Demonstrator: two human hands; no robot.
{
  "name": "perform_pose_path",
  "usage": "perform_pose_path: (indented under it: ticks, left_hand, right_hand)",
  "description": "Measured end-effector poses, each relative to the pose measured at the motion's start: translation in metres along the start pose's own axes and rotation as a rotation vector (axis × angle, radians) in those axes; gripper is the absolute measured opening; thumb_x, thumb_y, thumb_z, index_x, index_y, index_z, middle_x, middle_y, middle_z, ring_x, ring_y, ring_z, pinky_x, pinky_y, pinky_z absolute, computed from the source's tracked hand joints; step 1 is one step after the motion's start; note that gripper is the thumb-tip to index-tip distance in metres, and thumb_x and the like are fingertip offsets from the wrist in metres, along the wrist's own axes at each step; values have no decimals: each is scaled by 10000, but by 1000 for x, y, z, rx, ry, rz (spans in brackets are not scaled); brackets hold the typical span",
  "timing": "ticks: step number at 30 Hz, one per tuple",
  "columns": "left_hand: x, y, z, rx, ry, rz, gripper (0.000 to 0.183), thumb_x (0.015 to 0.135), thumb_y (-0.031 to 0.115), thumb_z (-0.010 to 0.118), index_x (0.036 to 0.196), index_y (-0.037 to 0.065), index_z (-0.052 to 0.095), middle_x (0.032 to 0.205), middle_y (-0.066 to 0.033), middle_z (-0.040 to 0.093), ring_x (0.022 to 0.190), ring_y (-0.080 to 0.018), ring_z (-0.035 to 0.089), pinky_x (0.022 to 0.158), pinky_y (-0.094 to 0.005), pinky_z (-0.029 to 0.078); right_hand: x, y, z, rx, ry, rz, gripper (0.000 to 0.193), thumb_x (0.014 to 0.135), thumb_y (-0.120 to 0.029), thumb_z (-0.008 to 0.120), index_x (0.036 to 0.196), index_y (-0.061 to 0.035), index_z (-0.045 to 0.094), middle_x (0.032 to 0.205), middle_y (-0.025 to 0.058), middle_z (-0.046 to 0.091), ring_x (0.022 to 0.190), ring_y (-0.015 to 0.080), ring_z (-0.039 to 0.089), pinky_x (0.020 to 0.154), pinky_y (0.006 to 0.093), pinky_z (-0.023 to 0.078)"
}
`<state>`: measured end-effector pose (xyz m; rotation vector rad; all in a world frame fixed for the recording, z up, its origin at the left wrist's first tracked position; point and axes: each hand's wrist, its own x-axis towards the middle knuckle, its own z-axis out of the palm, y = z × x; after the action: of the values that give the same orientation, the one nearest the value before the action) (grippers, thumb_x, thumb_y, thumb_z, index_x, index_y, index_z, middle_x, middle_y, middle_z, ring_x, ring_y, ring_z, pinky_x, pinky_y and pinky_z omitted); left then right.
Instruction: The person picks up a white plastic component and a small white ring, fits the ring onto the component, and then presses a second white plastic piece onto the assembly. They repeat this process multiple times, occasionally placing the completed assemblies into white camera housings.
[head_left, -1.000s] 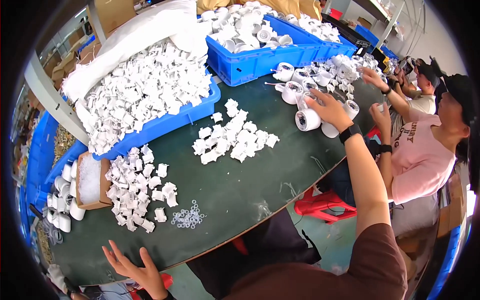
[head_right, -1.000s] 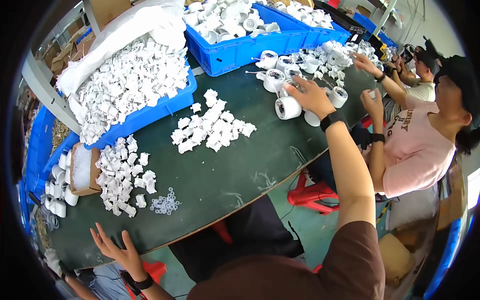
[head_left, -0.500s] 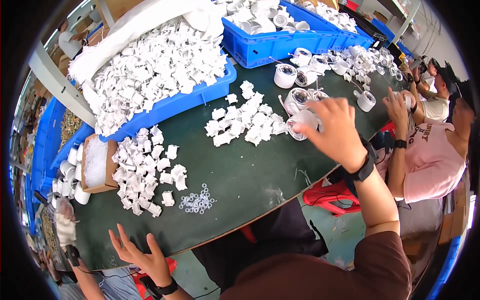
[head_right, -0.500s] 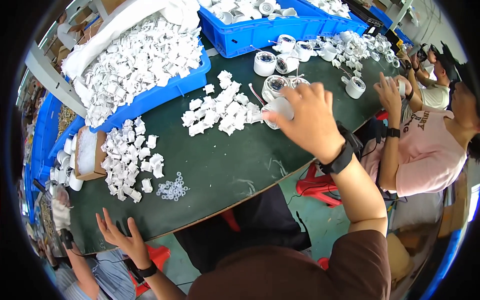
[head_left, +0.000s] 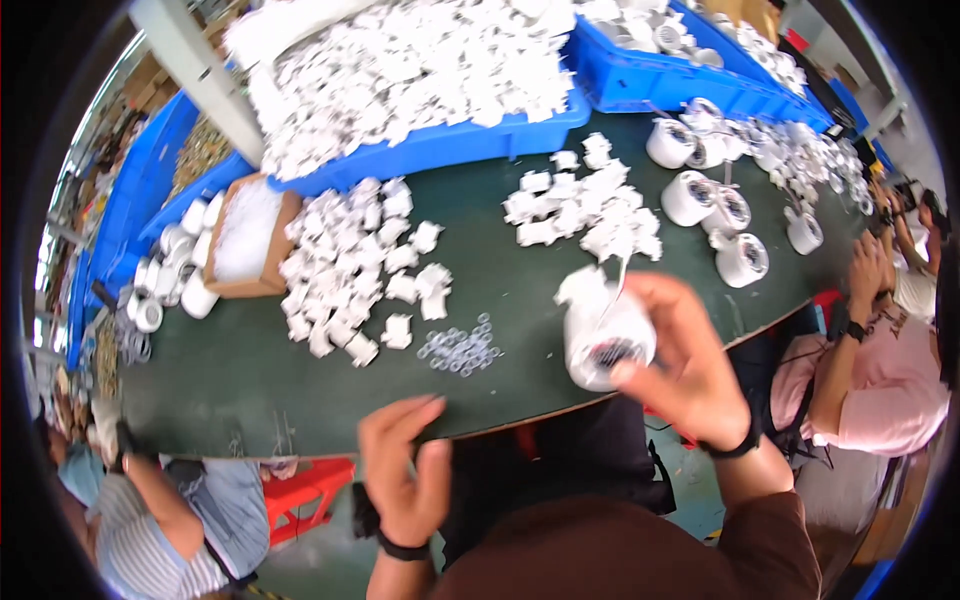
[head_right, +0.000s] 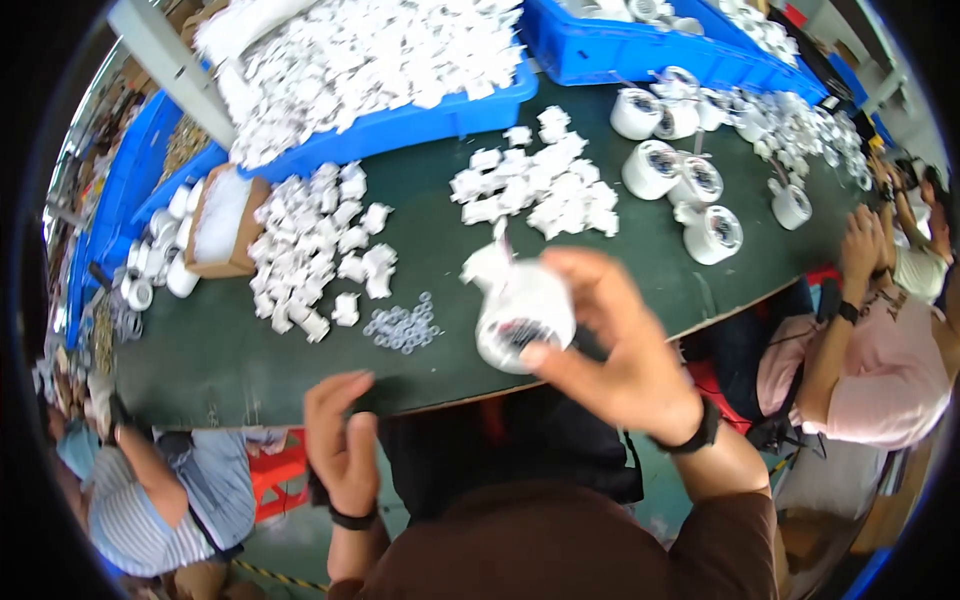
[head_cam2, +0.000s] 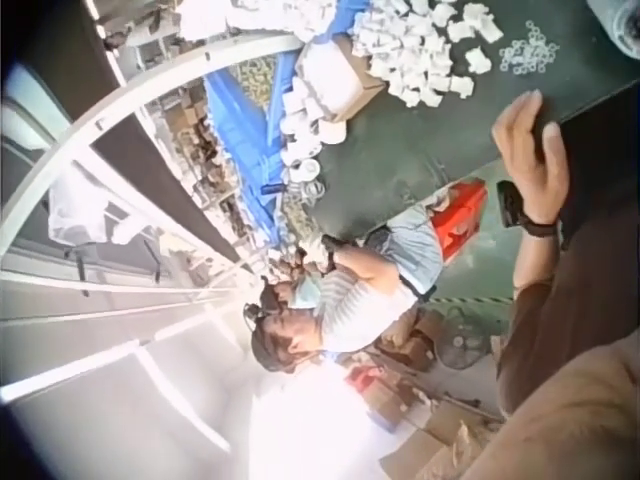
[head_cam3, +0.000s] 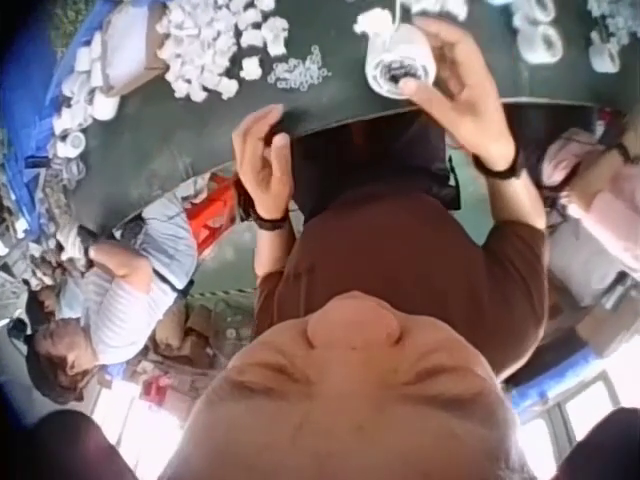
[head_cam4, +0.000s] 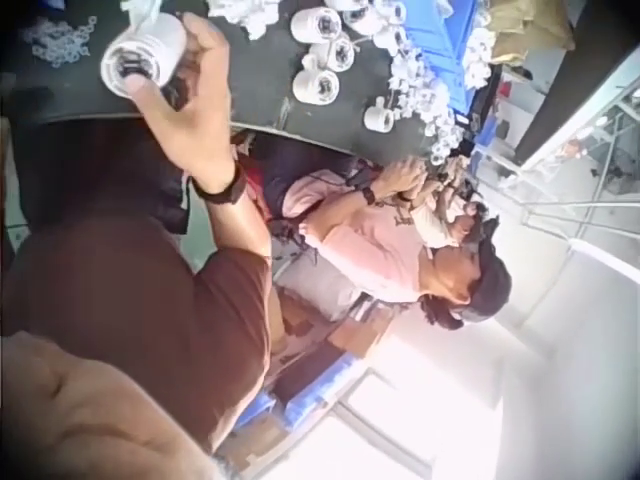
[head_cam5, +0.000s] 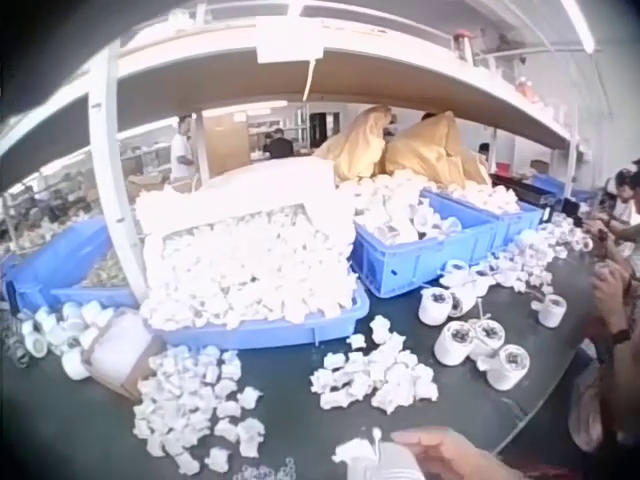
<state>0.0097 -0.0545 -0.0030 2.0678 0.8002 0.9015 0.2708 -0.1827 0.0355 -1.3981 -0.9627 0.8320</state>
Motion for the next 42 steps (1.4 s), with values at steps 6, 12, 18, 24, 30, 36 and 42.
perform_pose_path:
  ticks: [6,12,18,24,30,36,42]
  left_hand:
    - [4,22,38,-618,-104,-209,543,966,85,597,1452,-74,414,1415,-234,481,1292,-360,472,1117,-422,362]
    - [4,9,24,15,-31,42,410,867,31,630,1262,-25,537,1299,-196,546,1170,-348,507,1020,-421,408]
    - [8,15,23,166,-28,58,361,812,27,645,1169,12,597,1222,-183,579,1086,-348,516,952,-425,424]
    - [14,17,17,169,-24,12,213,842,22,601,1050,-2,636,1106,-174,627,977,-348,562,886,-415,458]
    - [11,18,28,27,72,-47,164,890,11,537,1018,-31,631,1065,-187,654,961,-343,608,844,-416,486]
    - [14,14,27,-4,-3,53,166,882,21,613,1046,5,628,1062,-158,660,918,-332,589,810,-411,471]
    - [8,12,23,-60,38,-10,110,898,50,630,999,9,645,1026,-145,673,895,-311,584,810,-394,467]
  right_hand:
    - [-15,27,77,65,-212,2,688,869,-16,779,1452,11,414,1377,165,547,1284,272,572,1083,398,461]
    - [-1,17,74,-264,-321,-113,614,838,117,669,1413,-42,521,1238,93,554,1066,190,609,941,320,497]
    - [12,14,74,393,-342,177,272,959,67,627,1220,-4,606,1077,67,631,899,106,648,749,255,554]
    - [11,16,85,136,-290,-44,157,966,84,609,1104,9,620,1062,80,654,873,115,667,740,264,564]
    - [5,25,102,155,-130,3,83,974,53,614,1034,-3,598,1023,57,646,829,89,639,671,247,537]
    - [2,26,100,276,-81,165,80,995,17,609,1070,-9,595,950,35,652,827,73,632,688,245,527]
    - [12,2,73,-148,-312,-62,192,917,0,704,1102,-18,657,1104,96,660,992,197,661,862,323,521]
